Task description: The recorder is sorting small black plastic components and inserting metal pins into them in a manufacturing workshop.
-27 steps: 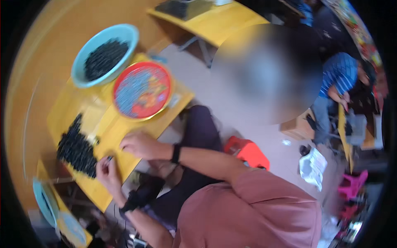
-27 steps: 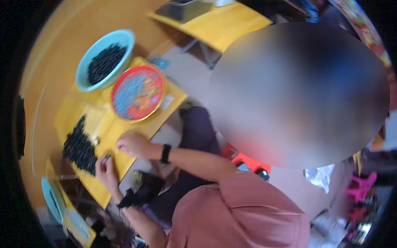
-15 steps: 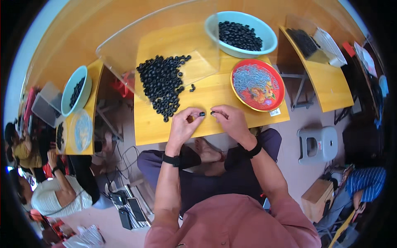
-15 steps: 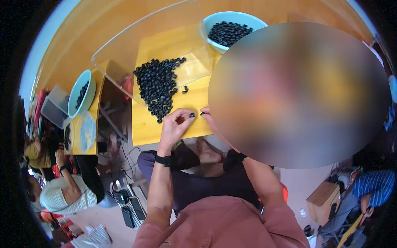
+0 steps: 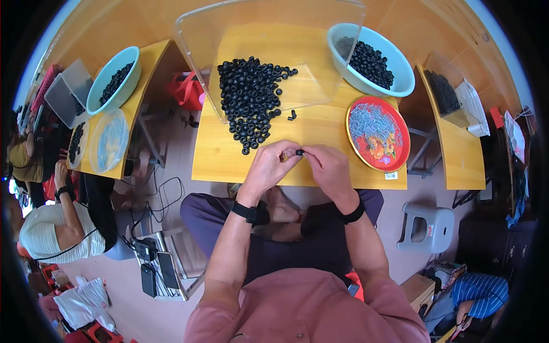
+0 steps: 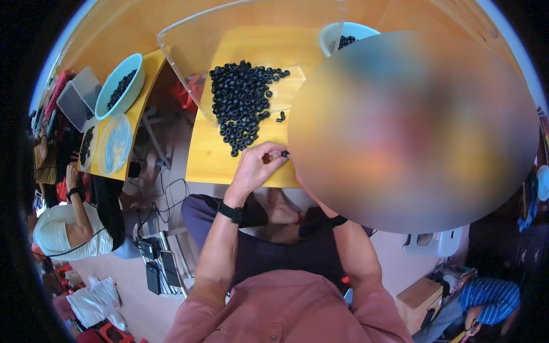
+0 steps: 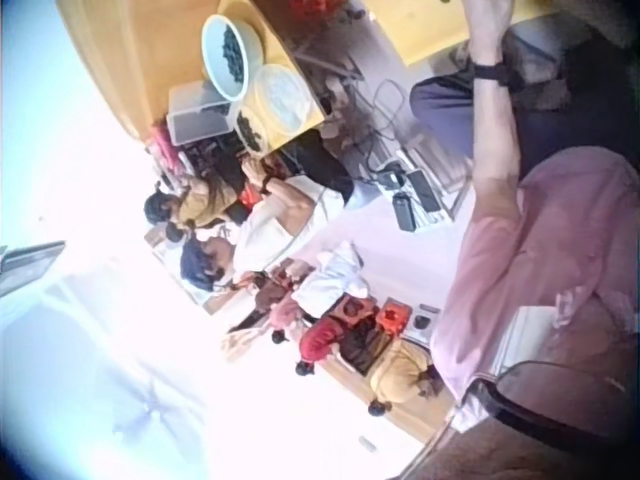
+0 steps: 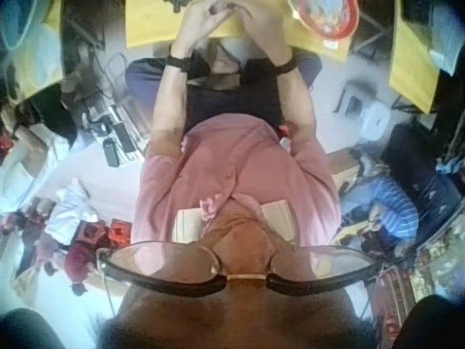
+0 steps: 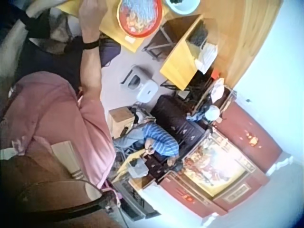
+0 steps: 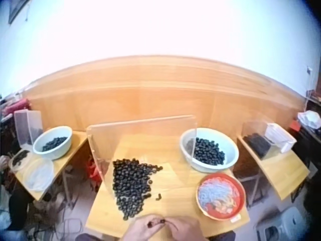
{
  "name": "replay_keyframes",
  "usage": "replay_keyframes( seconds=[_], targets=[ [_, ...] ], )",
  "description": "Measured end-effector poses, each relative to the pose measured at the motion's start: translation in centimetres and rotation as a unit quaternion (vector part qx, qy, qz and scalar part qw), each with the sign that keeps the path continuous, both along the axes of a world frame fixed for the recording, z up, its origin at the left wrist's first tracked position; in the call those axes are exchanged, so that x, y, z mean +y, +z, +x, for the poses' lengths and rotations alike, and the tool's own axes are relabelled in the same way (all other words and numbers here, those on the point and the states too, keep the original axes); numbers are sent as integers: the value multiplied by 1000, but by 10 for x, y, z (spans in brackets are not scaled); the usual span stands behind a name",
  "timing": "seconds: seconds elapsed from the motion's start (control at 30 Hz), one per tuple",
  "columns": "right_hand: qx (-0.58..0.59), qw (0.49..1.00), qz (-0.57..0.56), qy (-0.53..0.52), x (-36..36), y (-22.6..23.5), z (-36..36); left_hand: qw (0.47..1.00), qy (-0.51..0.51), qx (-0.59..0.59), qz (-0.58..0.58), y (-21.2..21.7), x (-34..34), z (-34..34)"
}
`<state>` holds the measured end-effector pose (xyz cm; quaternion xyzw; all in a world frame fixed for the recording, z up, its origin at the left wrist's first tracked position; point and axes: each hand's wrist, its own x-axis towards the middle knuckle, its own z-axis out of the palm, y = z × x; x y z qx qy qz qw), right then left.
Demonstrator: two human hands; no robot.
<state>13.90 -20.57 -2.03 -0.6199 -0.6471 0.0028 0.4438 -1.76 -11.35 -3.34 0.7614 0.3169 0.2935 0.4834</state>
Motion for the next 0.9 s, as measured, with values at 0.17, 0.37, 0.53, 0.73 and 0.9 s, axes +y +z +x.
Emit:
replay_keyframes(
  seconds=[0.17, 0.37, 0.53, 0.73, 0.9],
  targets=[
    [11, 1000, -18, -3, 1, 2, -1, 1000, 6, -26, -13, -3, 1, 1],
    [-8, 1000, -26, -14, 4, 5, -4, 998, -1, -1, -57, 2, 2, 1],
    [-31, 999, -29, -18, 8, 8, -8, 997, -2, -16, -69, 2, 2, -1],
    [15, 996, -84, -4, 16, 13, -8, 995, 4, -7, -103, 5, 5, -4],
    [41, 996, -78, 13, 19, 8, -21, 982, 34, -93, -158, -14, 9, -1]
  ],
)
